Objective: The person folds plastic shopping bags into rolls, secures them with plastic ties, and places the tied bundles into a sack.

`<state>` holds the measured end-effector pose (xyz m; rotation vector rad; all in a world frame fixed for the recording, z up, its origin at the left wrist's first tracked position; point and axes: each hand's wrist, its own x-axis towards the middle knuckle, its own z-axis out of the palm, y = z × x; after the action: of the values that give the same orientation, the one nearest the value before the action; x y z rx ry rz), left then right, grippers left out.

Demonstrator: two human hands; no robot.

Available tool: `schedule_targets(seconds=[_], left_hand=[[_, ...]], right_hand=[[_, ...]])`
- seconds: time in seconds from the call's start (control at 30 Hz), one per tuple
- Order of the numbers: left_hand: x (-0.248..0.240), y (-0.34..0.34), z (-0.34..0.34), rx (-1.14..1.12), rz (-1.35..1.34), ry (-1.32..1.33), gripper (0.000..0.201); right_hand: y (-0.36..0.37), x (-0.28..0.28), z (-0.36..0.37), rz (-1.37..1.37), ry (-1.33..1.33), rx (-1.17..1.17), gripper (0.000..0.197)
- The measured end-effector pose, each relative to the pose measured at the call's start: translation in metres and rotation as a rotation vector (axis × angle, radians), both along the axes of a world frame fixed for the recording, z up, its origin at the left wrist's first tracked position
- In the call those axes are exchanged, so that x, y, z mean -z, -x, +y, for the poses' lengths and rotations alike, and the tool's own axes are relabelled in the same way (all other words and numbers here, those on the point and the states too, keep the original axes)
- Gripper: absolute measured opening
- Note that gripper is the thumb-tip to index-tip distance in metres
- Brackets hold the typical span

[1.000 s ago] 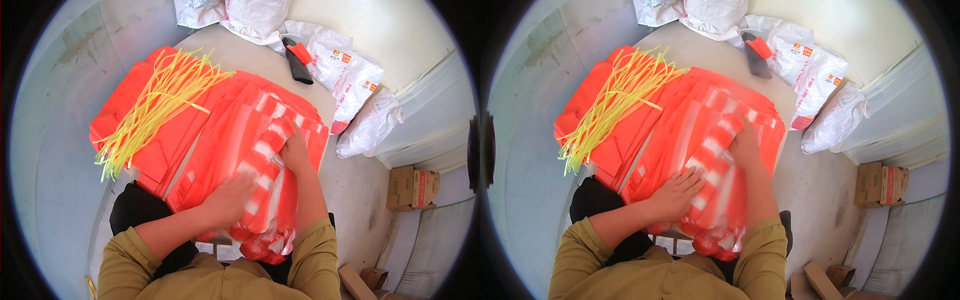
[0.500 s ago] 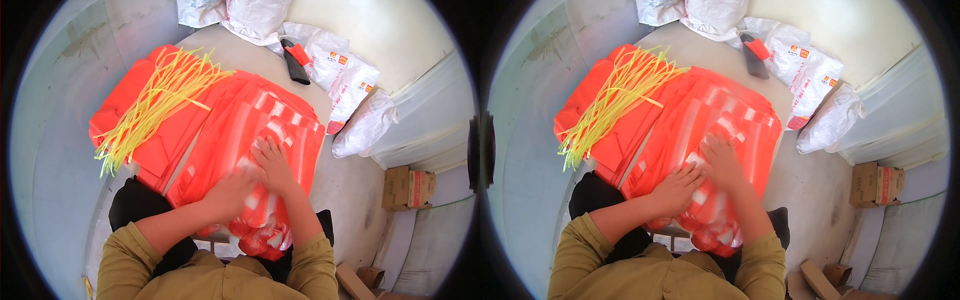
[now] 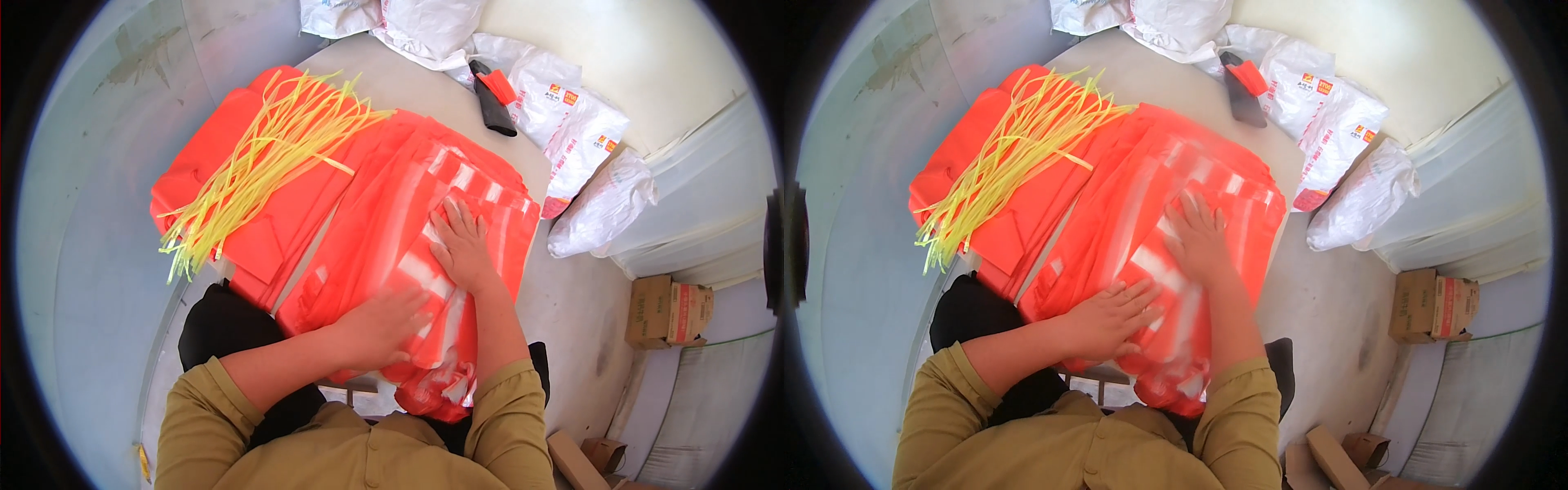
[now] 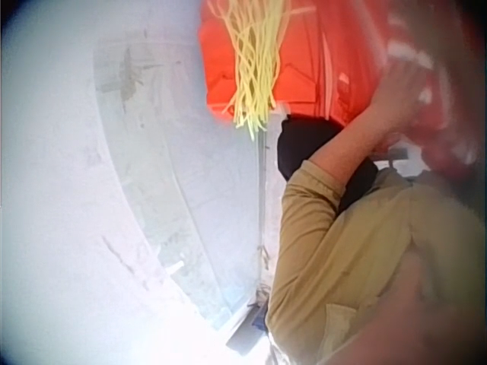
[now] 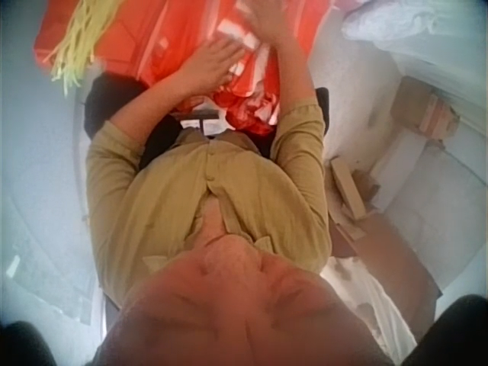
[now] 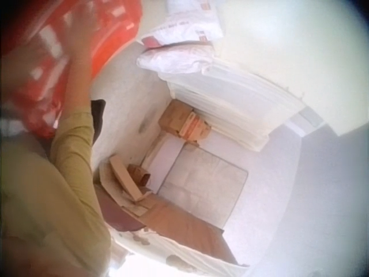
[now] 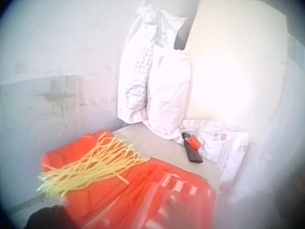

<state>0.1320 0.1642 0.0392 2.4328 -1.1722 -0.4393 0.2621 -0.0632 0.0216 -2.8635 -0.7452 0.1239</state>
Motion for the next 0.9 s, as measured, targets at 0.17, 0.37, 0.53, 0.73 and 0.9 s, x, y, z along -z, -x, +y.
schedule_targets(seconds=[0.17, 0.37, 0.53, 0.73, 0.9], left_hand=[[-0.008, 0.005, 0.003, 0.052, 0.054, 0.000, 0.075], [0.006, 0.006, 0.014, -0.013, -0.016, 0.302, 0.071], [-0.001, -0.016, 0.036, -0.210, 0.441, 0.531, 0.050], [-0.003, -0.036, 0.084, -0.693, -0.076, 0.500, 0.032], [0.003, -0.038, 0.118, -0.888, -0.277, 0.449, 0.033]], right_hand=[[0.003, -0.006, 0.004, -0.024, 0.045, 0.030, 0.060], [0.031, 0.003, 0.014, -0.131, -0.139, 0.252, 0.062], [0.101, -0.010, 0.012, -0.134, -0.197, 0.084, 0.058], [0.146, -0.029, 0.022, -0.009, -0.130, -0.049, 0.045], [0.150, -0.033, 0.028, -0.097, -0.246, -0.062, 0.040]])
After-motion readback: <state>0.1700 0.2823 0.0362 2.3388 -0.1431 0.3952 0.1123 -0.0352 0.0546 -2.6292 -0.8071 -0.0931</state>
